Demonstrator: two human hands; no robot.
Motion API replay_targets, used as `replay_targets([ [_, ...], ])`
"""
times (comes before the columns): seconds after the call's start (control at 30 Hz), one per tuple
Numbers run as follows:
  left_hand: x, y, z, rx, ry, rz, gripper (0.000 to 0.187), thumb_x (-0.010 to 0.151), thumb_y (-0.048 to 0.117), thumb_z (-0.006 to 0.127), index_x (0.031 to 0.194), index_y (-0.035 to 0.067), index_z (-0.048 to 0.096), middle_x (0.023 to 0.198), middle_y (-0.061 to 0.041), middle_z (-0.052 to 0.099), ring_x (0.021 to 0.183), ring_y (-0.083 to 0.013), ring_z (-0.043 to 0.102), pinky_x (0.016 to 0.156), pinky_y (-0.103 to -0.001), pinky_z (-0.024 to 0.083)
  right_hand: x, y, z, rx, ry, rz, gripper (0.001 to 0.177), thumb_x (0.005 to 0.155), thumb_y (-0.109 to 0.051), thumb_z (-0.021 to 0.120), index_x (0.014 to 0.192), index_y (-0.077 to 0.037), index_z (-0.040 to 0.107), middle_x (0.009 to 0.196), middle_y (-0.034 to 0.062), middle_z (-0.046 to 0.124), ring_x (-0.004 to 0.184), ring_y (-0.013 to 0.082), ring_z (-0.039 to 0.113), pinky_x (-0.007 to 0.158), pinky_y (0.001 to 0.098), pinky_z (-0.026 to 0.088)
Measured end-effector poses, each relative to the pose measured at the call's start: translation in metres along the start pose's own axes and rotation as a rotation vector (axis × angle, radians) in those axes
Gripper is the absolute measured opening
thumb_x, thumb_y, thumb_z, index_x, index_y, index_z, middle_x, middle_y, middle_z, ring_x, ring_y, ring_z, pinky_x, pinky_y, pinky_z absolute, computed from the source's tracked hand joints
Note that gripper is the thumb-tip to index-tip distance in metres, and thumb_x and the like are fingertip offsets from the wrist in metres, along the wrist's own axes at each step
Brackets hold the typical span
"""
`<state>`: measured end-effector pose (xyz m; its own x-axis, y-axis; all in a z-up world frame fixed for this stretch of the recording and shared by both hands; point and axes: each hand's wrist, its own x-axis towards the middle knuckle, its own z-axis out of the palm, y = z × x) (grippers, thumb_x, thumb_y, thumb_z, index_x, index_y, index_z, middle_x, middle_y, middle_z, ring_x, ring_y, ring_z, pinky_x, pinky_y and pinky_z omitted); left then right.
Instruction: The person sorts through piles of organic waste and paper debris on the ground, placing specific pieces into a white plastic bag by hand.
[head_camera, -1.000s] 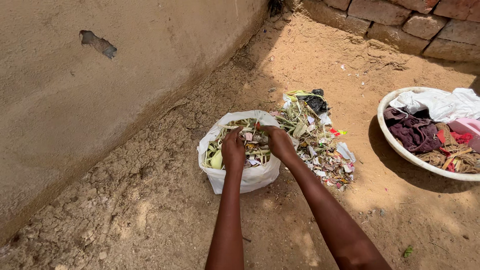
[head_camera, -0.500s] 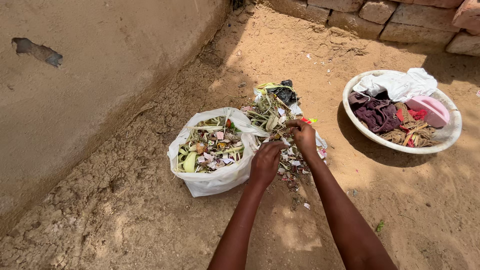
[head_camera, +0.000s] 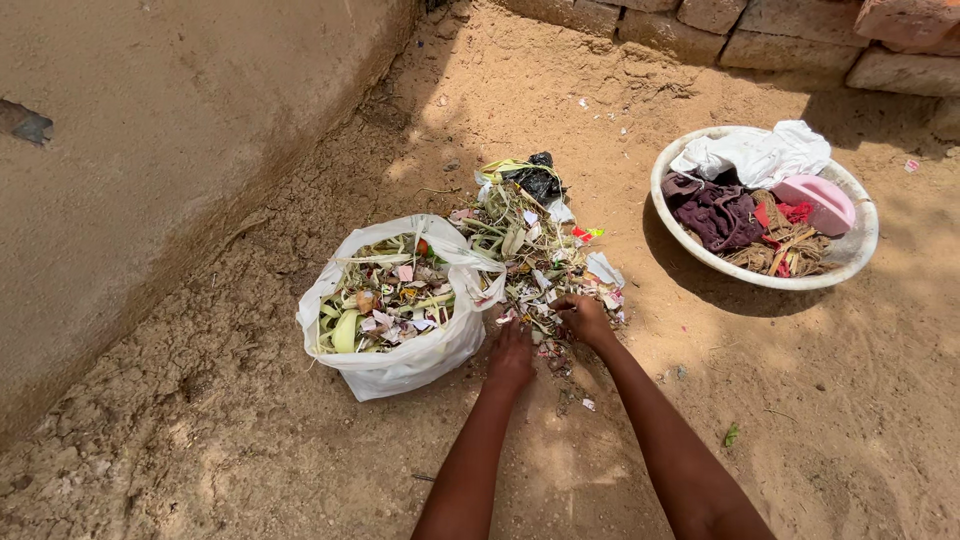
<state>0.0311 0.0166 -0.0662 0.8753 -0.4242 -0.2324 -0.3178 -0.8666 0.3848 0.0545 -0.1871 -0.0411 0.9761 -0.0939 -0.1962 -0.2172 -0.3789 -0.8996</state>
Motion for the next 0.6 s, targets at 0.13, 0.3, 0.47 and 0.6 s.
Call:
replay_targets([
  [0.13,0.011,-0.019,0.024,0.141,0.124,0.039,0.082,0.084,0.007,0.076,0.156,0.01,0.037,0.169,-0.023,0.015,0.154,-0.0423,0.016,0.122,-0.055,0.025,-0.021,-0.004,0.025,-0.334,-0.018,-0.06,0.023,0.09,-0.009,0.067,0.111,-0.014,0.077,0.113,0.0082,0.076,0.09,0.0223,0.074,0.083,0.0369,0.06],
  [0.3,0.005,-0.005,-0.009,0.207,-0.058,-0.02,0.091,0.078,0.015,0.083,0.156,0.015,0.035,0.172,-0.02,0.004,0.157,-0.0405,0.008,0.124,-0.054,0.021,-0.044,-0.016,0.047,-0.685,-0.072,-0.11,0.028,0.097,-0.011,0.056,0.117,-0.018,0.075,0.137,0.007,0.062,0.118,0.0286,0.064,0.099,0.0414,0.054],
  [0.47,0.0,0.018,-0.041,0.325,-0.171,-0.087,0.096,0.077,0.022,0.087,0.156,0.015,0.033,0.171,-0.022,0.005,0.159,-0.0424,0.004,0.127,-0.056,0.014,-0.048,-0.019,0.056,-0.727,-0.058,-0.159,0.033,0.097,-0.012,0.054,0.124,-0.016,0.071,0.142,0.0083,0.059,0.119,0.029,0.063,0.096,0.0422,0.055],
  [0.6,0.008,0.017,-0.044,0.269,-0.199,-0.126,0.102,0.074,0.017,0.089,0.157,0.021,0.03,0.171,-0.022,0.005,0.158,-0.0424,0.002,0.127,-0.057,0.009,-0.048,-0.026,0.049,-0.635,0.036,-0.163,0.027,0.097,-0.016,0.061,0.12,-0.013,0.074,0.131,0.0086,0.068,0.11,0.0276,0.067,0.094,0.0415,0.055],
])
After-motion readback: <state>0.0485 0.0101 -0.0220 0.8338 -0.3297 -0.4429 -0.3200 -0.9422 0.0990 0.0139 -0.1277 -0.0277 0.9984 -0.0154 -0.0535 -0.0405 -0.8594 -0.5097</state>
